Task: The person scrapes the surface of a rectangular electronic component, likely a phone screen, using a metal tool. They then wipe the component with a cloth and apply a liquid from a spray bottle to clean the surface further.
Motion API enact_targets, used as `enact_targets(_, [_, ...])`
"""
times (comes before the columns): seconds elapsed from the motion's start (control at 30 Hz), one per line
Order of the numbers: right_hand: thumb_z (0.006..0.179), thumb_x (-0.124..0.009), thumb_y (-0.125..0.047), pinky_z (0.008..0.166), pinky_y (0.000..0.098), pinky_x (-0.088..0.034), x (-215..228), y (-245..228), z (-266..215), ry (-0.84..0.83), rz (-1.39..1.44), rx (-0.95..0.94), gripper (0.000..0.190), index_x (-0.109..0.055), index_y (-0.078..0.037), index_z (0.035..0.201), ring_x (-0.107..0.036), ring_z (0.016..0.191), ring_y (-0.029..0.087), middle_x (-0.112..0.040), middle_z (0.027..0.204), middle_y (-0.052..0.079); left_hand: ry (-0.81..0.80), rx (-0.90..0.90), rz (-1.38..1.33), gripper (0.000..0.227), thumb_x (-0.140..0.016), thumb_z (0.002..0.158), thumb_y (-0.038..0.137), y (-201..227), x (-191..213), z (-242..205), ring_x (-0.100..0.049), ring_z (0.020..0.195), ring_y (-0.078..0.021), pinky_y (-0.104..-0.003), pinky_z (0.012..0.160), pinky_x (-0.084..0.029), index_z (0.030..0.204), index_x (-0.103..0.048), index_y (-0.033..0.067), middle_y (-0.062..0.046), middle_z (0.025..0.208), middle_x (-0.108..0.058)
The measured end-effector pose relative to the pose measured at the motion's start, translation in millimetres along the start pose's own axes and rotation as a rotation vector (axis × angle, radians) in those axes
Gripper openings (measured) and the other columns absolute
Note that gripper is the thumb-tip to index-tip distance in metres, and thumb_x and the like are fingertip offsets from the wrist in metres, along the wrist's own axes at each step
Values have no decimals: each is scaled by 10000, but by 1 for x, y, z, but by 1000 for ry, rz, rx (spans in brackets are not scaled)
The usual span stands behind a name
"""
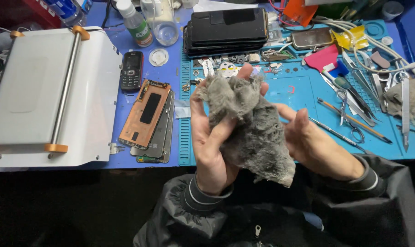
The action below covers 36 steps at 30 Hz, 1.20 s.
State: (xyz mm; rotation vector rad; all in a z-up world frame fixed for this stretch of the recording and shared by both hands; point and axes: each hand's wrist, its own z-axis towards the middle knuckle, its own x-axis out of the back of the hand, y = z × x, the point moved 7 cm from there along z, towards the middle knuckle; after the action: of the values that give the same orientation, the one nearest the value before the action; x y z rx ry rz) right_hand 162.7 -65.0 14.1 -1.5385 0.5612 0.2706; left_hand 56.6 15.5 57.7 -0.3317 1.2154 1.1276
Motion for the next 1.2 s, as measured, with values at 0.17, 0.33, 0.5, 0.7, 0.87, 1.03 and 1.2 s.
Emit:
enact_targets(0.17, [887, -734, -297, 929, 381, -507, 0, -6, -3, 37, -12, 72, 574, -556, 45, 1313, -637, 1091, 254, -637, 1241, 172, -73, -63, 55, 480, -552, 1032, 46, 9, -1, 0, -482, 1379, -537, -577, 1214, -381, 1469, -372, 130, -394, 1580, -367])
enact_targets(0.33, [928, -695, -70, 667, 302, -540, 37, -36, -22, 354, -101, 250, 162, -673, -12, 1078, -679, 776, 197, -705, 906, 90, -29, -201, 340, 532, -580, 974, 61, 24, 15, -6, -514, 1373, -481, -543, 1189, -399, 1446, -340, 115, -353, 1545, -432])
enact_targets(0.5, [945, -618, 53, 768, 245, -442, -13, -100, -53, 493, -856, 496, 259, -715, 29, 1184, -608, 938, 188, -647, 1088, 153, 421, -104, 620, 424, -577, 897, 37, 24, 71, -26, -689, 897, -250, -345, 812, -559, 1310, -486, 74, -195, 1007, -700])
enact_targets(0.7, [903, -670, 103, 788, 284, -588, -26, -122, -71, 672, -832, 527, 385, -595, 17, 1271, -725, 869, 226, -691, 976, 192, 310, -228, 549, 230, -536, 920, 122, 29, 61, -29, -654, 1087, -361, -533, 985, -584, 1122, -524, 14, -172, 1008, -605])
enact_targets(0.87, [734, -845, -194, 663, 205, -545, -54, -109, -58, 305, -1350, 535, 382, -769, -162, 1107, -652, 593, 67, -823, 833, -43, -261, -72, 946, 551, -560, 968, 428, 26, -21, -21, -610, 1273, -264, -406, 1144, -484, 1340, -516, 25, -145, 1334, -611])
enact_targets(1.03, [754, -841, -272, 498, 185, -520, -53, -102, -54, 204, -1366, 515, 331, -780, -217, 1074, -602, 486, 52, -811, 790, -79, -362, 324, 931, 303, -731, 935, 173, -17, -25, -33, -605, 917, -82, -272, 836, -526, 1204, -659, 54, -53, 1092, -711])
enact_targets(1.2, [737, -818, -125, 540, 194, -557, -42, -116, -60, 394, -1184, 519, 250, -786, -45, 972, -692, 590, 82, -807, 793, 56, -462, 626, 852, 273, -744, 917, 250, -33, -16, -47, -508, 861, -33, -252, 749, -469, 1097, -627, 80, 91, 921, -575])
